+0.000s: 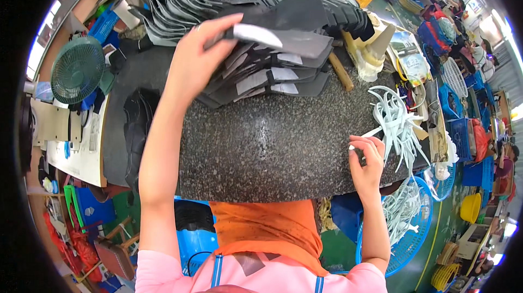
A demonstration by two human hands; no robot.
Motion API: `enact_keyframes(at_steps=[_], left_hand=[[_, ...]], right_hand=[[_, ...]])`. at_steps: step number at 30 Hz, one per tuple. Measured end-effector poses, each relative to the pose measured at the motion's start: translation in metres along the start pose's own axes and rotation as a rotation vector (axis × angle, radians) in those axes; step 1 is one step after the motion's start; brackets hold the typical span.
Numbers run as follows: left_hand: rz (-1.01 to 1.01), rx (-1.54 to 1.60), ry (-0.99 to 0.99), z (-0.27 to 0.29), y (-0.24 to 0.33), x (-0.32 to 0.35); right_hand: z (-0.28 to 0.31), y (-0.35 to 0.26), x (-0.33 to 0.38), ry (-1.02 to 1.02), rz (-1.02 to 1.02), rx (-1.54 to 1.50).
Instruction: The person places a basket nearby, applies adhesive strips to fabric shoe pieces one at a time, folds and presses the material over the strips by hand, and stacks the finished pieces into the basket.
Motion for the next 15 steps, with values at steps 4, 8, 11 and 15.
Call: enact_keyframes(at_steps=[4,8,11,15], left_hand=[[-0.225,-0.424,0.006,-0.009,0.080,0.108],[-0.036,-0.103,-0.505,-0.063,0.069,0.227],[0.229,0.232,-0.289,-0.048,0.079,0.194],[0.856,0.962,-0.184,-0.051,0.063,0.233]], right_hand=[[-0.002,0.019,-0.001,0.109,-0.422,-0.617],[-0.006,-0.008,-0.011,-0.024,-0.354,-0.547],[-0.036,-0.098,-0.013,-0.414,0.324,-0.328],[-0.062,-0.135,0.005,-0.700,0.381,-0.422]])
Point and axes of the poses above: each hand's wrist, its own x-axis away from the middle knuckle, its own z-axis out of the back of the hand, y = z × x, the point moved 7 cm from there along -x, towards the middle knuckle, and after that the axes turned 3 degrees about -x, right-handed, at the moved point
